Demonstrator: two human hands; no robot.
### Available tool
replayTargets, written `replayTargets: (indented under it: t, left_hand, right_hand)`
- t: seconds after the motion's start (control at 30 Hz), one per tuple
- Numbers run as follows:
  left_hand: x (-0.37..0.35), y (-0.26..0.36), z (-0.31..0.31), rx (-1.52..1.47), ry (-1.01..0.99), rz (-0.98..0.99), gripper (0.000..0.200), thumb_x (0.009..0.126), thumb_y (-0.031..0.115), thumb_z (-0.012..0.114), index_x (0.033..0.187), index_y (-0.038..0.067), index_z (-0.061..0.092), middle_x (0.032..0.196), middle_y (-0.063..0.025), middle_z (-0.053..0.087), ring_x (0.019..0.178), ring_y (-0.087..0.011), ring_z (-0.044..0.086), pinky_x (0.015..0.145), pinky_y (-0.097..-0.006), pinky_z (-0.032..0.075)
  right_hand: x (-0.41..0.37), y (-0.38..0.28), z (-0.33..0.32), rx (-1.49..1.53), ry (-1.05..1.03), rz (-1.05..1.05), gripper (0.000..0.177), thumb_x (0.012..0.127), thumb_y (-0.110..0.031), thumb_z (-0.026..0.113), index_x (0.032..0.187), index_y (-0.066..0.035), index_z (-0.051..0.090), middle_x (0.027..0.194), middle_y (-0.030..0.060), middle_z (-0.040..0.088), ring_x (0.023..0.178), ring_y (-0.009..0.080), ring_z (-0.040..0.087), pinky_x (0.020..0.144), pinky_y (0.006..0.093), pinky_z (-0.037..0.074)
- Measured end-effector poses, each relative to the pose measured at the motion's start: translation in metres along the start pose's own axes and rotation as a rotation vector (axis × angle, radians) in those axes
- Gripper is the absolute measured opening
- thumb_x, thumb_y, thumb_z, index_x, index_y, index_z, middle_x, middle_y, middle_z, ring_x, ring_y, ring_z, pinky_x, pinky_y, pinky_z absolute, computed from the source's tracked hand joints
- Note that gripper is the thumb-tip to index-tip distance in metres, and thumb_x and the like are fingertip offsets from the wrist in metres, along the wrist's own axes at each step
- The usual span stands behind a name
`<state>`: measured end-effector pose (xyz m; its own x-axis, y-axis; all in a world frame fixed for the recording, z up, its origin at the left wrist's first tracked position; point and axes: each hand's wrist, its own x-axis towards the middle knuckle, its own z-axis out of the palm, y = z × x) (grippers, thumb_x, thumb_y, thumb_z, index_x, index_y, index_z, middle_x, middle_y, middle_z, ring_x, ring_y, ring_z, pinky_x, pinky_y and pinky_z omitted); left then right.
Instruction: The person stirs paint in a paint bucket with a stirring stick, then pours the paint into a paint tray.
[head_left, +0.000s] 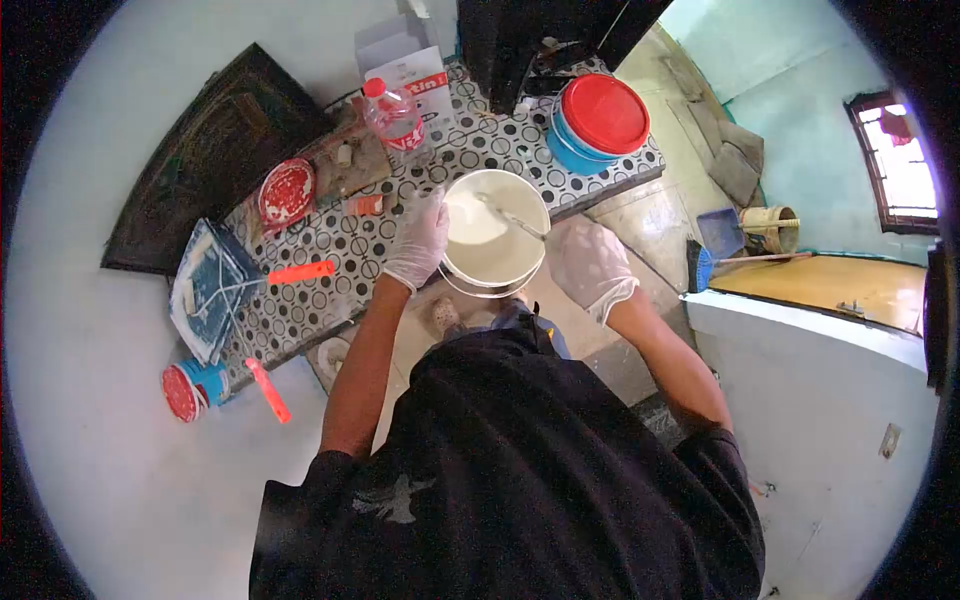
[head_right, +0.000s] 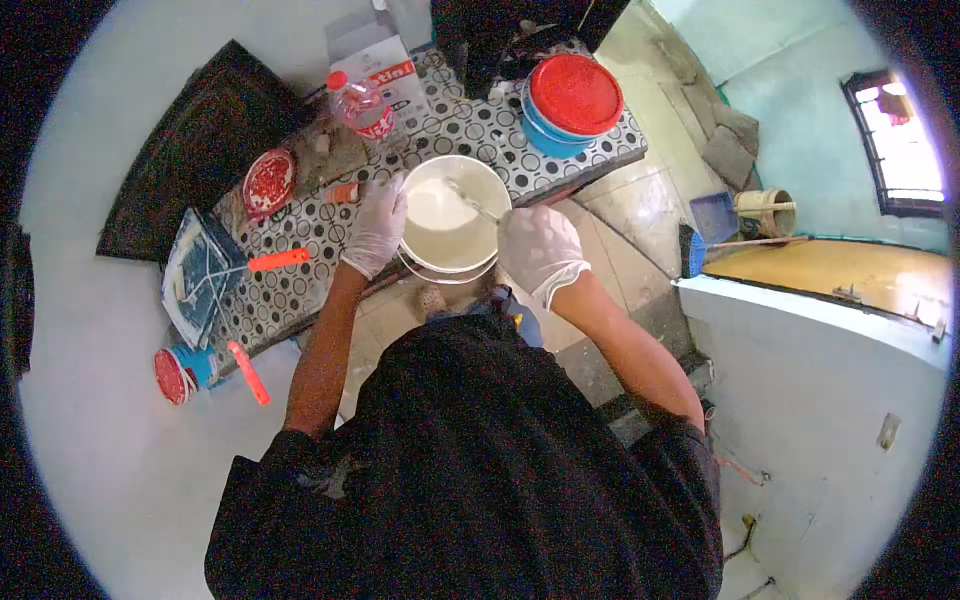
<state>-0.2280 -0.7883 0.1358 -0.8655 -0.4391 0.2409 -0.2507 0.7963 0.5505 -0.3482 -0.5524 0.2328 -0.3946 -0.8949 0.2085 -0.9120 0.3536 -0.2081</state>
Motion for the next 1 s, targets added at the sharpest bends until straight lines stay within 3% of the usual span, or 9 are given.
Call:
replayTargets:
  t: [0.07, 0.2, 0.3, 0.37, 0.47, 0.77, 0.83, 0.93, 1.0]
  left_hand:
    - [-0.006, -0.009, 0.005, -0.037, 0.01, -0.015, 0.032, 0.091, 0.01, 0.052, 0.122, -0.001, 0.054, 0.1, -0.0259, 0.058, 0.094, -0.0417, 0.056, 0.082, -0.047, 0.046]
    - [-0.026, -0.014, 0.018, -0.128, -0.022, -0.094, 0.033, 0.091, 0.009, 0.054, 0.122, 0.001, 0.052, 0.098, -0.0255, 0.059, 0.089, -0.0418, 0.058, 0.076, -0.0477, 0.047]
    - [-0.04, -0.005, 0.027, -0.154, 0.001, -0.214, 0.033, 0.089, 0.008, 0.055, 0.121, 0.001, 0.052, 0.097, -0.0244, 0.059, 0.088, -0.0413, 0.058, 0.076, -0.0476, 0.047]
    - [-0.041, -0.002, 0.027, -0.162, 0.038, -0.186, 0.033, 0.089, 0.008, 0.055, 0.121, 0.001, 0.051, 0.096, -0.0243, 0.059, 0.088, -0.0414, 0.058, 0.076, -0.0474, 0.047]
    - [-0.037, 0.007, 0.022, -0.183, 0.088, -0.16, 0.032, 0.089, 0.008, 0.055, 0.121, 0.001, 0.051, 0.094, -0.024, 0.059, 0.088, -0.0416, 0.058, 0.076, -0.0474, 0.047]
    - [-0.002, -0.024, -0.009, -0.162, -0.042, -0.119, 0.031, 0.089, 0.008, 0.052, 0.119, 0.0, 0.055, 0.094, -0.0217, 0.06, 0.092, -0.0382, 0.058, 0.078, -0.0455, 0.047]
    - [0.012, -0.03, -0.027, -0.037, -0.108, 0.048, 0.034, 0.092, 0.01, 0.051, 0.125, 0.002, 0.053, 0.104, -0.0219, 0.059, 0.099, -0.037, 0.057, 0.087, -0.0428, 0.045]
    - [0.036, -0.039, -0.036, 0.025, -0.062, 0.165, 0.029, 0.09, 0.011, 0.051, 0.116, 0.004, 0.06, 0.087, -0.0185, 0.059, 0.089, -0.0336, 0.059, 0.079, -0.0428, 0.048]
    - [0.044, -0.043, -0.033, 0.128, -0.126, 0.231, 0.029, 0.087, 0.01, 0.053, 0.115, 0.005, 0.062, 0.086, -0.0178, 0.059, 0.084, -0.0336, 0.06, 0.075, -0.0431, 0.049]
  right_hand:
    - [0.007, -0.006, -0.005, 0.005, -0.363, 0.081, 0.017, 0.076, -0.018, 0.058, 0.076, -0.004, 0.067, 0.072, 0.0175, 0.064, 0.072, 0.0357, 0.065, 0.068, 0.0441, 0.053]
    - [0.0, -0.002, -0.009, 0.028, -0.208, 0.076, 0.018, 0.077, -0.018, 0.058, 0.081, -0.004, 0.067, 0.075, 0.019, 0.064, 0.076, 0.0364, 0.065, 0.07, 0.0447, 0.053]
    - [0.004, -0.001, -0.006, 0.014, -0.434, -0.107, 0.023, 0.087, -0.018, 0.052, 0.084, 0.0, 0.065, 0.082, 0.0212, 0.062, 0.079, 0.0387, 0.062, 0.074, 0.0462, 0.049]
    - [0.006, -0.01, -0.013, 0.173, -0.484, 0.118, 0.023, 0.085, -0.02, 0.053, 0.082, -0.001, 0.066, 0.082, 0.0224, 0.064, 0.078, 0.0396, 0.062, 0.073, 0.0473, 0.05]
    - [0.012, -0.008, -0.005, 0.045, -0.304, 0.249, 0.019, 0.078, -0.02, 0.058, 0.078, -0.002, 0.066, 0.079, 0.0204, 0.066, 0.078, 0.0366, 0.066, 0.072, 0.0462, 0.053]
    - [0.045, -0.01, -0.018, 0.064, -0.337, 0.091, 0.02, 0.077, -0.022, 0.06, 0.077, -0.003, 0.066, 0.073, 0.0176, 0.066, 0.071, 0.037, 0.066, 0.064, 0.045, 0.054]
    - [0.04, -0.01, -0.008, 0.026, -0.247, 0.012, 0.016, 0.078, -0.019, 0.059, 0.078, -0.005, 0.065, 0.074, 0.016, 0.066, 0.07, 0.035, 0.067, 0.062, 0.0439, 0.053]
    - [0.038, -0.022, -0.001, -0.116, -0.062, -0.048, 0.009, 0.078, -0.013, 0.056, 0.078, -0.008, 0.064, 0.072, 0.0133, 0.066, 0.068, 0.0313, 0.067, 0.059, 0.0425, 0.053]
    - [0.04, -0.03, 0.016, -0.106, -0.175, -0.008, 0.009, 0.078, -0.013, 0.056, 0.078, -0.008, 0.064, 0.072, 0.0133, 0.065, 0.068, 0.0312, 0.067, 0.059, 0.0429, 0.053]
